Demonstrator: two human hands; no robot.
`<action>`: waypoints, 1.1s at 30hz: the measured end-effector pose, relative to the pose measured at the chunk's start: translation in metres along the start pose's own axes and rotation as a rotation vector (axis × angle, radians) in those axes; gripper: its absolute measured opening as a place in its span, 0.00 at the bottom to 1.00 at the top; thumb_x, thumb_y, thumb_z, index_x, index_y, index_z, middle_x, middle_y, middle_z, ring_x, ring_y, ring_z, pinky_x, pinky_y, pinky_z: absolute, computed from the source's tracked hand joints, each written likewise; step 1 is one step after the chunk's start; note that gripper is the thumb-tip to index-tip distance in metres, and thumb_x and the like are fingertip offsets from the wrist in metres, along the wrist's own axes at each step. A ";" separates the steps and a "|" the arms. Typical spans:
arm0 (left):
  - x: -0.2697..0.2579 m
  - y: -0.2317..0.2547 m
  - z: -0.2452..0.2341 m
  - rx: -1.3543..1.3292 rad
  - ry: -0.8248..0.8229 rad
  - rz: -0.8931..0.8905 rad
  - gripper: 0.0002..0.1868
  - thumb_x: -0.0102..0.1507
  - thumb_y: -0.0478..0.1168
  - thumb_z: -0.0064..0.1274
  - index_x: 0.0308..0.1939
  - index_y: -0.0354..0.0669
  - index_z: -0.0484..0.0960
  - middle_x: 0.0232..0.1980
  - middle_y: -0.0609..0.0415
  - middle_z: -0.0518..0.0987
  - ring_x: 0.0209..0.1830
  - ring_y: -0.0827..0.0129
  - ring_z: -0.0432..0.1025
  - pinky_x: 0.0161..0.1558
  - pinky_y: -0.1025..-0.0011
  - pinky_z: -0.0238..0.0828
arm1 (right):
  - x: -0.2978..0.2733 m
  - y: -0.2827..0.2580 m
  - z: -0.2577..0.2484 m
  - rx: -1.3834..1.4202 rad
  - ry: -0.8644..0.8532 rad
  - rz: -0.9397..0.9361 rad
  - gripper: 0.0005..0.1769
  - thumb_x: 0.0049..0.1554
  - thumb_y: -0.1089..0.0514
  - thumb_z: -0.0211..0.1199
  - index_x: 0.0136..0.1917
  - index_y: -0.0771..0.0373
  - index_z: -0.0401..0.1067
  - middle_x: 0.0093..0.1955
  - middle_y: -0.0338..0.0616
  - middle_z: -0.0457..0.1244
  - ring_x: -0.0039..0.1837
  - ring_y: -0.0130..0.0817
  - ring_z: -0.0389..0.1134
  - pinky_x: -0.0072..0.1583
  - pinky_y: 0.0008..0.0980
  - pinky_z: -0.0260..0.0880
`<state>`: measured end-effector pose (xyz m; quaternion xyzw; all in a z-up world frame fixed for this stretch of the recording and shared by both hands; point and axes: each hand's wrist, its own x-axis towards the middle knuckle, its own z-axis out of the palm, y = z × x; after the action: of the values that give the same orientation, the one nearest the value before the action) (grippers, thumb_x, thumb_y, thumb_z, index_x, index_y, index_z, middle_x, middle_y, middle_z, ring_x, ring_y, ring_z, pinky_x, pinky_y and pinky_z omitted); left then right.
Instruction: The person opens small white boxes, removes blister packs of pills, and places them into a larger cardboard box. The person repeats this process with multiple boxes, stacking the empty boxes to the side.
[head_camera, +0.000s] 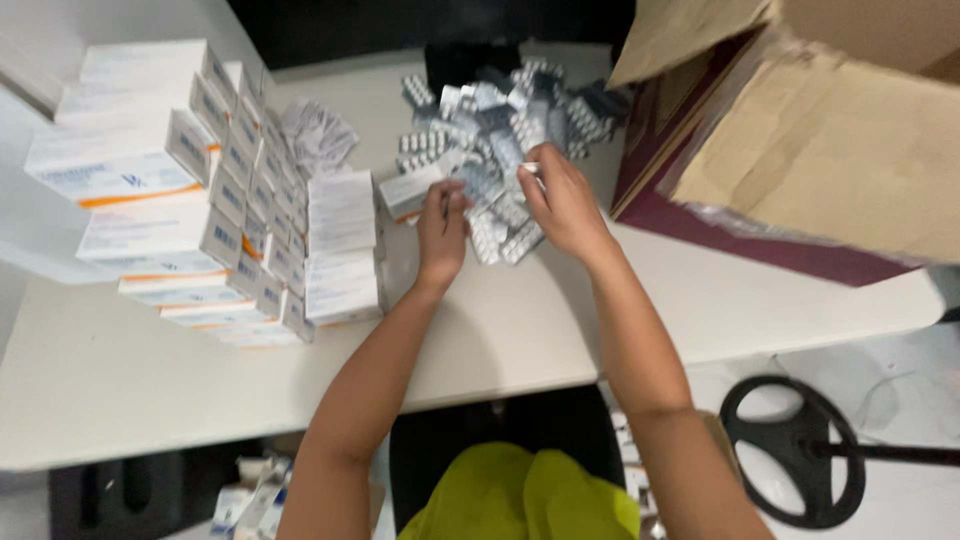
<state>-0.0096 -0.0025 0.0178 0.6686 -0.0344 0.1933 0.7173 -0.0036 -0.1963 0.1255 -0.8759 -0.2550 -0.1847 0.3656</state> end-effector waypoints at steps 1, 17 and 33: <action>-0.002 0.007 0.000 0.000 0.002 -0.021 0.12 0.75 0.41 0.39 0.55 0.40 0.74 0.37 0.55 0.79 0.25 0.81 0.65 0.28 0.78 0.65 | -0.004 -0.011 -0.018 -0.006 0.138 -0.090 0.12 0.69 0.55 0.58 0.59 0.66 0.66 0.51 0.56 0.66 0.52 0.52 0.69 0.52 0.42 0.68; -0.003 0.088 0.045 -0.217 -0.022 0.059 0.13 0.75 0.44 0.40 0.50 0.38 0.76 0.33 0.55 0.79 0.22 0.82 0.65 0.25 0.80 0.62 | 0.028 -0.021 -0.251 -0.586 0.709 -0.379 0.10 0.58 0.73 0.66 0.52 0.69 0.71 0.50 0.49 0.64 0.51 0.39 0.67 0.51 0.36 0.67; 0.043 -0.022 -0.020 -0.631 0.080 -0.352 0.34 0.70 0.72 0.27 0.38 0.47 0.71 0.33 0.52 0.79 0.26 0.73 0.71 0.26 0.76 0.62 | 0.003 -0.001 0.060 -0.274 -0.475 -0.049 0.22 0.44 0.47 0.76 0.50 0.56 0.76 0.56 0.47 0.64 0.61 0.48 0.68 0.55 0.44 0.70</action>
<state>0.0331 0.0267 0.0080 0.4017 0.0516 0.0727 0.9114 0.0066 -0.1507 0.0880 -0.9295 -0.3275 -0.0156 0.1691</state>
